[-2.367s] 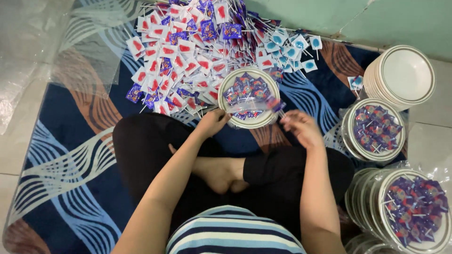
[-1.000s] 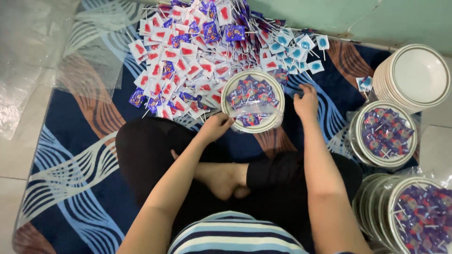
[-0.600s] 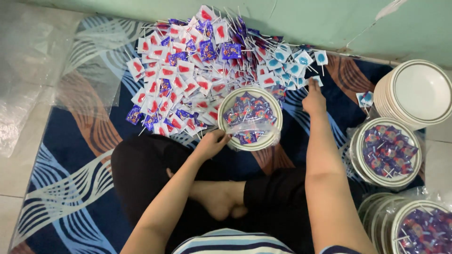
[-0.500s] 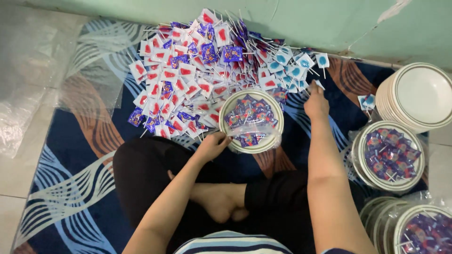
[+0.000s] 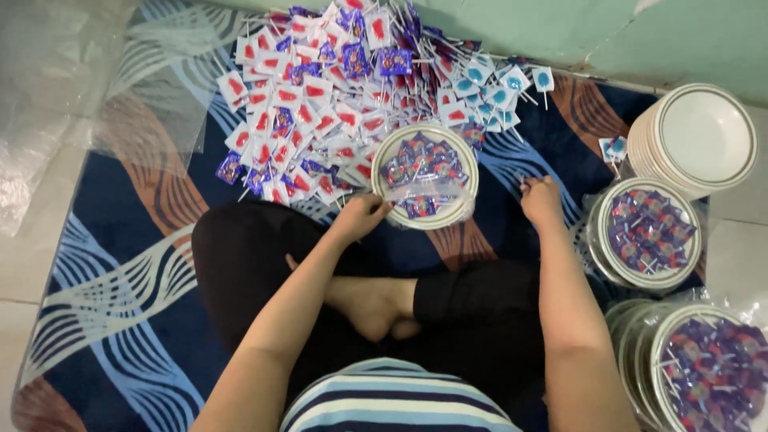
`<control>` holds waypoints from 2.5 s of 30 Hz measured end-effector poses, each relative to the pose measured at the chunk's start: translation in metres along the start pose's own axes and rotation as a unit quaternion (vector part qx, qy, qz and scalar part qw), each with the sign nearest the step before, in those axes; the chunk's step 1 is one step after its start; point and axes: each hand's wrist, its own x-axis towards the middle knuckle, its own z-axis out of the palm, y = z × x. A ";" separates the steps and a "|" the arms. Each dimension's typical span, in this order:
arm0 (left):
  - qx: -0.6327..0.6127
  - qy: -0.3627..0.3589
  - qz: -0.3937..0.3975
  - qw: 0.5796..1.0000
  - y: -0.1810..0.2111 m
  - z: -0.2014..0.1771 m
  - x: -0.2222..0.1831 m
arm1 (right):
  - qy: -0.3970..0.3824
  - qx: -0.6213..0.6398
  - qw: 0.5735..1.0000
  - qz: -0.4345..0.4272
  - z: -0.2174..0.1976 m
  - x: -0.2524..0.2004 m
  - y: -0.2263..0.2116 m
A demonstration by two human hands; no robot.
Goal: Placing small sachets onto plates and wrapping them with plastic film
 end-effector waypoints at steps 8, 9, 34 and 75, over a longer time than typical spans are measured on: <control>0.016 0.045 0.021 0.999 0.004 -0.001 -0.007 | -0.096 0.499 0.860 -0.043 -0.114 -0.113 -0.173; 0.016 0.052 0.029 0.998 0.006 -0.001 -0.006 | -0.131 0.577 0.805 -0.048 -0.115 -0.127 -0.189; 0.071 -0.022 -0.001 0.997 -0.026 0.017 -0.002 | -0.043 0.040 0.975 -0.216 -0.054 -0.130 -0.228; 0.006 -0.021 0.023 1.000 -0.014 0.005 -0.003 | -0.110 -0.179 0.973 -0.099 -0.068 -0.052 -0.075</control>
